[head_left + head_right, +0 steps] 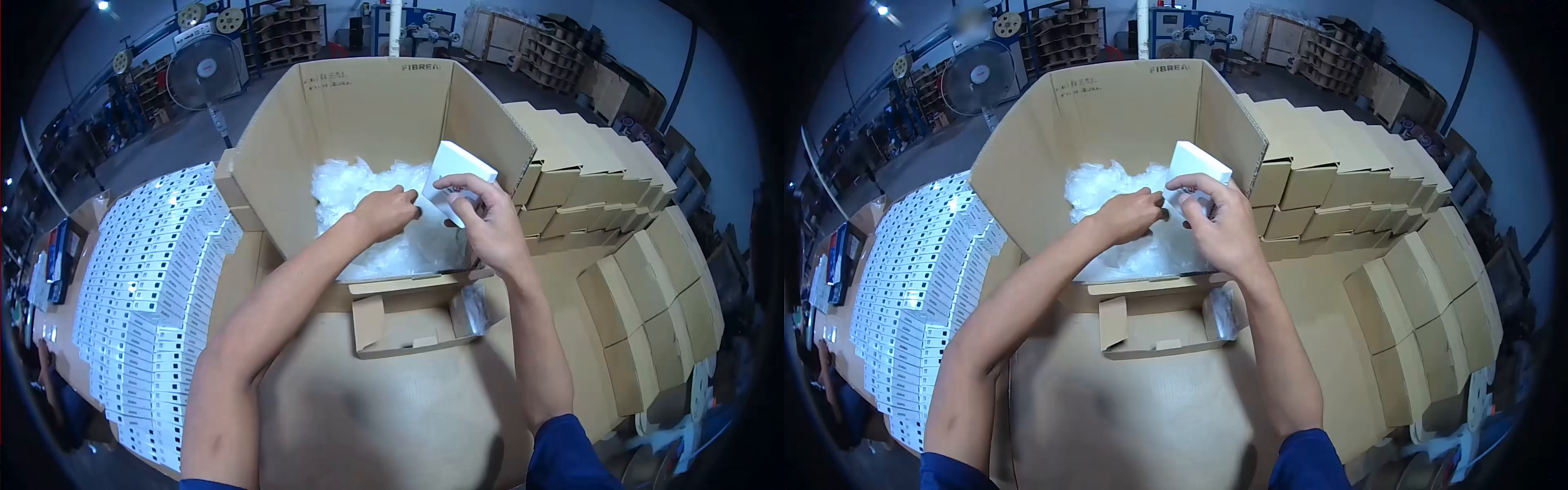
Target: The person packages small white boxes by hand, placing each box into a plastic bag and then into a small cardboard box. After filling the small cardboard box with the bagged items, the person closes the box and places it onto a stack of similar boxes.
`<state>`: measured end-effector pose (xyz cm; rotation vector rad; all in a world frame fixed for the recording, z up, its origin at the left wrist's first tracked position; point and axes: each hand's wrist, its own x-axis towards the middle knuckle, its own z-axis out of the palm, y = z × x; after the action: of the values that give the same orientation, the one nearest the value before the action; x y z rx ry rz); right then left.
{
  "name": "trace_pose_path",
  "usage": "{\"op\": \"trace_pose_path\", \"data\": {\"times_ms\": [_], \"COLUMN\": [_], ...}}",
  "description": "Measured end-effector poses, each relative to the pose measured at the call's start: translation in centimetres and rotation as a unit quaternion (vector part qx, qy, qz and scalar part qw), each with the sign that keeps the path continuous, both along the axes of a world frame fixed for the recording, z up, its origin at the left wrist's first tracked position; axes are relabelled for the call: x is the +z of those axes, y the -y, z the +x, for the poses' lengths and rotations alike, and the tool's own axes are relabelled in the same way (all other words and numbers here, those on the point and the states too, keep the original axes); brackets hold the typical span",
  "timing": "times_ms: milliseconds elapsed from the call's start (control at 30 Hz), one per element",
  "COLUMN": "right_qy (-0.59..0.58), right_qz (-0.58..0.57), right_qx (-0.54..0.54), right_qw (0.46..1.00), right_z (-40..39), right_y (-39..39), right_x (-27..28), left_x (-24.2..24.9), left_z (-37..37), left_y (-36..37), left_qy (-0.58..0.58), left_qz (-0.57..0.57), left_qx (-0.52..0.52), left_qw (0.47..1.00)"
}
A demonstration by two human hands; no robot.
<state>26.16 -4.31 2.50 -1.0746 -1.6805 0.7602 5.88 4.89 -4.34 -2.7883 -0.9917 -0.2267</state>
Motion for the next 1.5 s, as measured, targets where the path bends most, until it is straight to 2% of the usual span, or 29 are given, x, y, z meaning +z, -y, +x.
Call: {"op": "trace_pose_path", "data": {"times_ms": [100, 167, 233, 267, 367, 400, 533, 633, 667, 767, 800, 900, 933, 967, 1033, 1067, 1133, 1167, 1200, 1300, 1433, 1467, 1500], "right_qy": [0.070, 0.057, 0.045, 0.072, 0.086, 0.089, 0.022, -0.153, -0.219, -0.250, -0.244, -0.162, -0.159, -0.237, -0.387, -0.408, -0.477, -0.510, -0.497, -0.425, -0.292, -0.306, -0.290], "right_qz": [0.046, 0.062, 0.091, 0.030, 0.137, 0.112, 0.068, 0.027, -0.033, -0.077, -0.067, -0.060, -0.054, -0.122, -0.252, -0.282, -0.336, -0.360, -0.382, -0.420, -0.412, -0.431, -0.371], "right_qx": [-0.021, -0.018, -0.020, -0.040, -0.077, -0.074, -0.061, 0.028, 0.056, 0.057, 0.024, -0.020, -0.025, -0.011, 0.012, 0.035, 0.042, 0.046, 0.035, 0.046, 0.114, 0.105, 0.083], "right_qw": [0.996, 0.996, 0.995, 0.996, 0.984, 0.987, 0.996, 0.987, 0.974, 0.963, 0.967, 0.985, 0.986, 0.964, 0.887, 0.867, 0.812, 0.780, 0.778, 0.801, 0.855, 0.843, 0.878], "right_z": [0.4, 0.4, 0.1, 0.2, -0.7, -1.1, -3.1, -2.9, -2.6, -2.0, -1.8, -0.3, 0.0, -0.1, -0.7, -0.1, 0.2, 0.2, 0.3, -0.1, 0.8, 1.1, 1.2], "right_y": [-0.6, -0.7, -0.5, 0.1, 1.6, 2.1, 6.4, 9.9, 11.7, 16.6, 17.9, 20.9, 21.8, 22.9, 25.6, 25.9, 27.2, 27.8, 28.4, 29.9, 30.5, 30.5, 30.8], "right_x": [-0.6, -0.8, -0.6, 0.3, 0.3, 0.0, 0.2, -1.2, -1.1, -2.1, -3.0, -6.2, -7.0, -7.5, -7.6, -9.5, -10.3, -10.6, -10.7, -11.6, -13.0, -13.0, -13.3], "left_x": [-1.1, -1.0, 1.5, 2.7, 5.8, 6.3, 7.9, 6.8, 5.0, 3.0, 2.4, 1.3, 1.4, 0.8, -1.2, -4.3, -4.2, -4.1, -3.8, -1.3, -2.7, -3.2, -3.3], "left_z": [-0.5, -1.4, -1.7, -2.0, -1.7, -1.2, 0.7, 1.5, 1.3, 1.9, 2.2, 2.7, 2.9, 2.5, 0.6, -0.2, -1.0, -1.3, -1.5, -0.8, 0.5, 1.4, 1.7], "left_y": [-2.0, -1.7, 0.5, 1.6, 6.3, 8.1, 16.2, 22.6, 23.7, 28.7, 30.2, 34.5, 36.0, 37.1, 39.0, 38.7, 39.2, 39.4, 40.1, 40.2, 40.2, 41.0, 41.4], "left_qy": [0.022, 0.183, 0.305, 0.345, 0.419, 0.448, 0.514, 0.608, 0.644, 0.732, 0.759, 0.821, 0.836, 0.827, 0.804, 0.828, 0.726, 0.639, 0.572, 0.400, 0.512, 0.561, 0.567], "left_qz": [-0.032, -0.029, -0.036, -0.019, 0.028, 0.085, 0.050, -0.063, -0.096, -0.141, -0.156, -0.256, -0.311, -0.343, -0.409, -0.378, -0.197, -0.096, -0.035, 0.056, -0.004, -0.036, -0.057], "left_qx": [0.063, 0.078, 0.119, 0.116, 0.154, 0.127, 0.130, 0.197, 0.168, 0.108, 0.087, 0.074, 0.065, 0.047, 0.010, -0.048, 0.078, 0.139, 0.154, 0.036, 0.055, 0.166, 0.213], "left_qw": [0.997, 0.980, 0.944, 0.931, 0.894, 0.881, 0.847, 0.767, 0.740, 0.658, 0.626, 0.506, 0.447, 0.443, 0.431, 0.411, 0.655, 0.750, 0.805, 0.914, 0.857, 0.810, 0.793]}}
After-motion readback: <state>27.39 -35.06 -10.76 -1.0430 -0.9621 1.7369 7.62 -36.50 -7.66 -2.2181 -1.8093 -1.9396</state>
